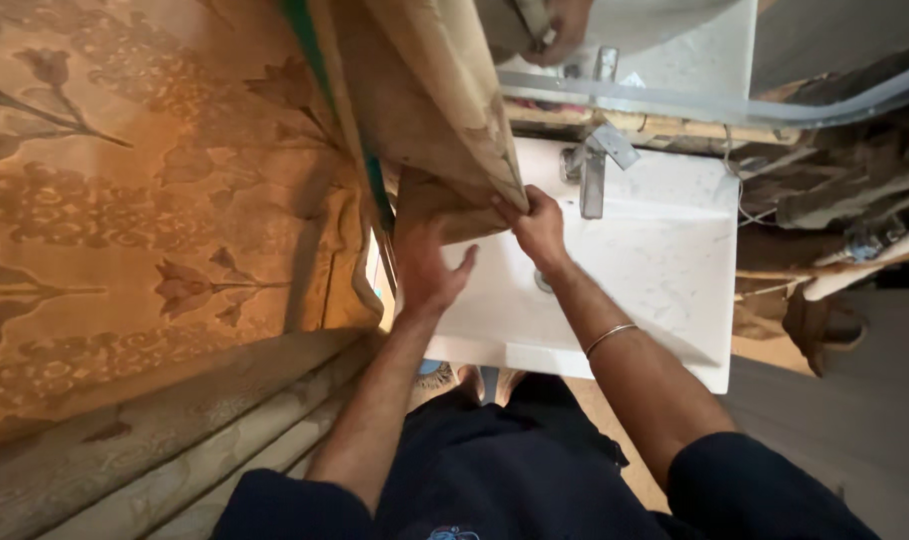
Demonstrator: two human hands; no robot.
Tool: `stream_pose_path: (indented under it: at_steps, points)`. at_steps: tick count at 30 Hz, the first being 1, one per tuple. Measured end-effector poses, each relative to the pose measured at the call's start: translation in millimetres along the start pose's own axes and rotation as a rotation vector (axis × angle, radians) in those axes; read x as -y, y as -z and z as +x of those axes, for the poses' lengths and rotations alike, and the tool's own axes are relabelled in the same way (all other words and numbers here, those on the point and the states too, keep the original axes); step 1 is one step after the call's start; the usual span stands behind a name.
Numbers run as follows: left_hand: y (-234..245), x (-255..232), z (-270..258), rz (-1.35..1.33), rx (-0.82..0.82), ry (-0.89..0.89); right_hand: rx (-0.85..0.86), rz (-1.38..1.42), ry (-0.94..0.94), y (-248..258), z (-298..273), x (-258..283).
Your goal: The person scrubs a white bathroom sink with a dark cloth, rinses the cloth under running water, and wipes the sink surface. They then dry their hands with a towel and hang it on a nearby rod.
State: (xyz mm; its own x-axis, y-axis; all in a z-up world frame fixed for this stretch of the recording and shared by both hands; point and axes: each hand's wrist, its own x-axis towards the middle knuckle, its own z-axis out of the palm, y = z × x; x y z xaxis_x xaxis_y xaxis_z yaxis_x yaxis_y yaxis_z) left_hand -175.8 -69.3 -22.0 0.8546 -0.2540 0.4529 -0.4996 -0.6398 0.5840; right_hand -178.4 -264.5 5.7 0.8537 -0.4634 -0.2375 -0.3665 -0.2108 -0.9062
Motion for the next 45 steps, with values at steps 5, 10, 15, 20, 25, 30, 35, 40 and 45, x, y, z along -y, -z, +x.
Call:
stream_pose_path:
  at_steps: [5, 10, 15, 20, 25, 30, 35, 40, 45]
  points:
    - [-57.0, 13.2, 28.9, -0.069, 0.374, 0.157, 0.314, 0.134, 0.277, 23.5, -16.6, -0.4]
    - [-47.4, 43.3, 30.2, -0.111, 0.322, 0.207, -0.446, -0.540, 0.540, 114.8, 4.0, -3.1]
    - [-17.4, 42.2, 26.4, -0.010, 0.070, -0.134, -0.142, -0.674, 0.452, 118.4, 15.8, 6.5]
    - [-35.5, 50.4, 16.9, -0.134, 0.040, -0.044, 0.010, -0.272, 0.322, 108.8, -27.1, -8.1]
    - [-32.8, 56.2, 9.9, -0.302, 0.193, 0.254, 0.104, -0.031, 0.185, 60.7, -86.8, -19.9]
    - [-21.2, 56.3, 6.2, -0.840, 0.424, 0.757, 0.237, -0.204, 0.397, -0.9, -72.7, -12.7]
    - [-2.6, 47.9, 8.4, -0.990, 0.473, 1.035, 0.416, -0.277, 0.262, -49.4, -50.8, -17.5]
    - [1.3, 43.7, -7.3, -1.023, 0.406, 0.776, 0.460, -0.112, 0.114, -57.9, -45.5, -29.1]
    - [15.3, -1.1, -6.2, -0.701, 0.227, 0.295, 0.427, 0.300, 0.173, -55.3, -31.2, -43.0]
